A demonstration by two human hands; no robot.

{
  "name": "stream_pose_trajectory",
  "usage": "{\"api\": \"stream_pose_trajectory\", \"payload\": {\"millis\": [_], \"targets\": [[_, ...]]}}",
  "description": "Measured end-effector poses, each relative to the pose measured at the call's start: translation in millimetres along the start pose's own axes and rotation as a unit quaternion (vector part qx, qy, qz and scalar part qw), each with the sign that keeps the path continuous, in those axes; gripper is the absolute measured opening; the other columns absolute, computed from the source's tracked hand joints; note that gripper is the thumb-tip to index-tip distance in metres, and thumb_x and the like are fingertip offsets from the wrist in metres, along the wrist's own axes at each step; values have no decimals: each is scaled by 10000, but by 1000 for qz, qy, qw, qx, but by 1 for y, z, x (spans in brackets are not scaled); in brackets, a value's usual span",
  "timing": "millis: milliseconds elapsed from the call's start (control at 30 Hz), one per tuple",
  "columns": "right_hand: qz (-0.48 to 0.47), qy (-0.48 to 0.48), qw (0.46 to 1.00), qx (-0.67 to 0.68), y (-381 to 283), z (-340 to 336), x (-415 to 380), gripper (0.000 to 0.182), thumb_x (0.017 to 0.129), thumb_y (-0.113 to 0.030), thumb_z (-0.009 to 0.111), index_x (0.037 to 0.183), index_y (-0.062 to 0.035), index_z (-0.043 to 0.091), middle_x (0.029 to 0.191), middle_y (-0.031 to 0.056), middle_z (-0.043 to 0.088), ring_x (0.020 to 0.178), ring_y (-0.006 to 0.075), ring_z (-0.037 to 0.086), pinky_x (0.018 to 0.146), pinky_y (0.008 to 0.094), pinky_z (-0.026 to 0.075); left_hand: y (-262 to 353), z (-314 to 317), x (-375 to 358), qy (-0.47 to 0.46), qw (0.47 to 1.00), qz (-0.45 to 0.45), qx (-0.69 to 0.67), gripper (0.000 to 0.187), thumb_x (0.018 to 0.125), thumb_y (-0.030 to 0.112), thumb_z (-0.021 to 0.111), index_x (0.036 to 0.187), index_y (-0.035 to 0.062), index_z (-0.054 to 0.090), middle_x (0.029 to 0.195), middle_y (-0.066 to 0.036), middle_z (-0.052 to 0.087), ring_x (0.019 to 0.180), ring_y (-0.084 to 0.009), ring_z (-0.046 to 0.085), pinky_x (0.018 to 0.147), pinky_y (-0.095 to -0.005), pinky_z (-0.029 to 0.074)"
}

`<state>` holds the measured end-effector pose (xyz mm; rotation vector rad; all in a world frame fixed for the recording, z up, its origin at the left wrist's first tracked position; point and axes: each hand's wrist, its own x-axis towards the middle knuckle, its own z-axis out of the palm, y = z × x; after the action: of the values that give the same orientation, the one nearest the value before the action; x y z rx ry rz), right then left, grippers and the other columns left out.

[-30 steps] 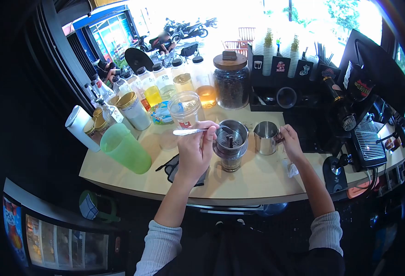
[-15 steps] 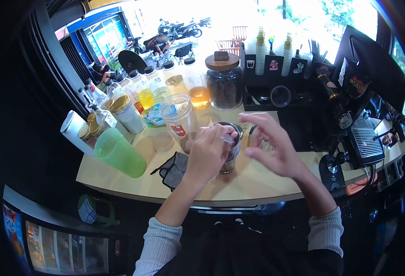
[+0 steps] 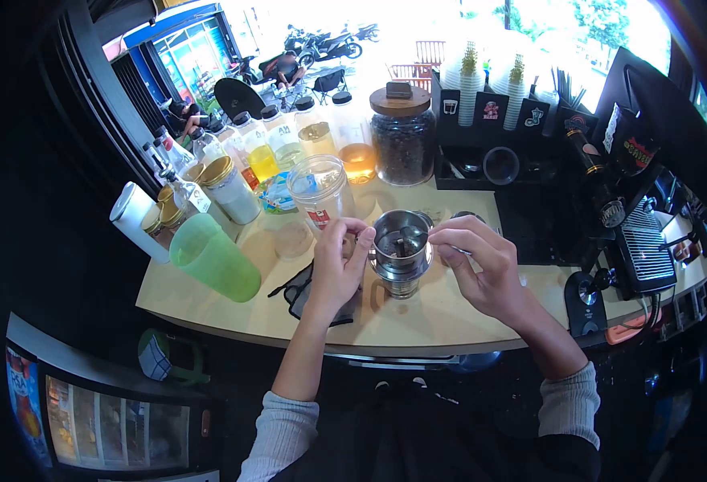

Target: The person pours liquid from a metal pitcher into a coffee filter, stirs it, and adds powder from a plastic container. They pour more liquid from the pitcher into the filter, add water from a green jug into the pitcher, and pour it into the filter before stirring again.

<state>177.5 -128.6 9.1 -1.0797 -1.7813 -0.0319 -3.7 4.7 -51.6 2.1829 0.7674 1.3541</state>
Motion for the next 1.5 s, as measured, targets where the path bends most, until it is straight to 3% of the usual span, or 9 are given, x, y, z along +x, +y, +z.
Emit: {"api": "stream_pose_trajectory", "payload": {"millis": [67,267,533,700,800,933,1000,1300,1500], "targets": [[-12,9,1000,-6,4,2,0,207,800,53,635,993,-12,599,945,127,607,815,254,631,672,320,511,-11,3,-4,-97,977,-138,-127,265,942,263,566,952,-3,569,849,-71,587,811,-138,567,731,-273,445],[-8,23,1000,17,9,-1,-1,177,812,46,632,980,-4,613,958,128,636,839,238,642,692,317,527,-12,9,0,-99,919,-170,-341,258,1003,244,459,892,32,553,819,35,536,777,-29,477,707,-213,397],[18,-19,977,212,9,-10,-2,84,906,-26,543,958,15,594,985,129,640,913,186,626,814,325,501,-11,3,14,-87,948,-81,-294,251,1009,237,442,872,42,522,785,39,480,775,-37,417,728,-199,362],[69,6,954,291,3,-8,4,195,975,-95,417,1040,28,554,1010,129,598,909,176,610,834,316,484,-1,-2,21,-95,952,-52,-287,239,1007,224,443,873,40,516,771,44,452,753,-40,392,709,-196,351],[67,-65,960,263,11,-18,5,221,981,-105,402,1055,34,557,1010,130,601,905,180,610,825,312,483,0,-5,23,-88,965,-44,-245,234,1005,220,446,874,39,515,774,40,452,744,-40,392,697,-201,356],[86,-33,958,271,11,-18,7,240,985,-109,389,1072,40,556,985,127,604,891,181,609,812,304,483,5,-5,22,-79,968,-28,-237,229,1000,214,454,874,33,515,758,24,459,736,-46,401,680,-209,357],[68,-112,969,210,13,-26,10,246,988,-103,378,1078,38,558,961,121,618,895,174,615,803,297,488,5,-5,22,-73,971,-11,-228,228,998,212,457,873,31,514,751,17,462,735,-50,406,678,-212,357],[45,48,979,191,-4,-38,16,216,987,-119,369,989,25,529,971,151,646,846,142,634,766,275,502,6,-5,20,-42,980,-11,-194,231,989,220,474,873,24,517,746,1,484,701,-73,435,661,-238,385],[52,-15,991,120,-1,-24,12,204,969,-60,383,935,34,561,892,126,636,779,149,635,742,275,509,19,-2,18,-11,983,-17,-180,217,981,198,489,868,14,509,775,-20,490,716,-81,451,666,-251,399]]}}
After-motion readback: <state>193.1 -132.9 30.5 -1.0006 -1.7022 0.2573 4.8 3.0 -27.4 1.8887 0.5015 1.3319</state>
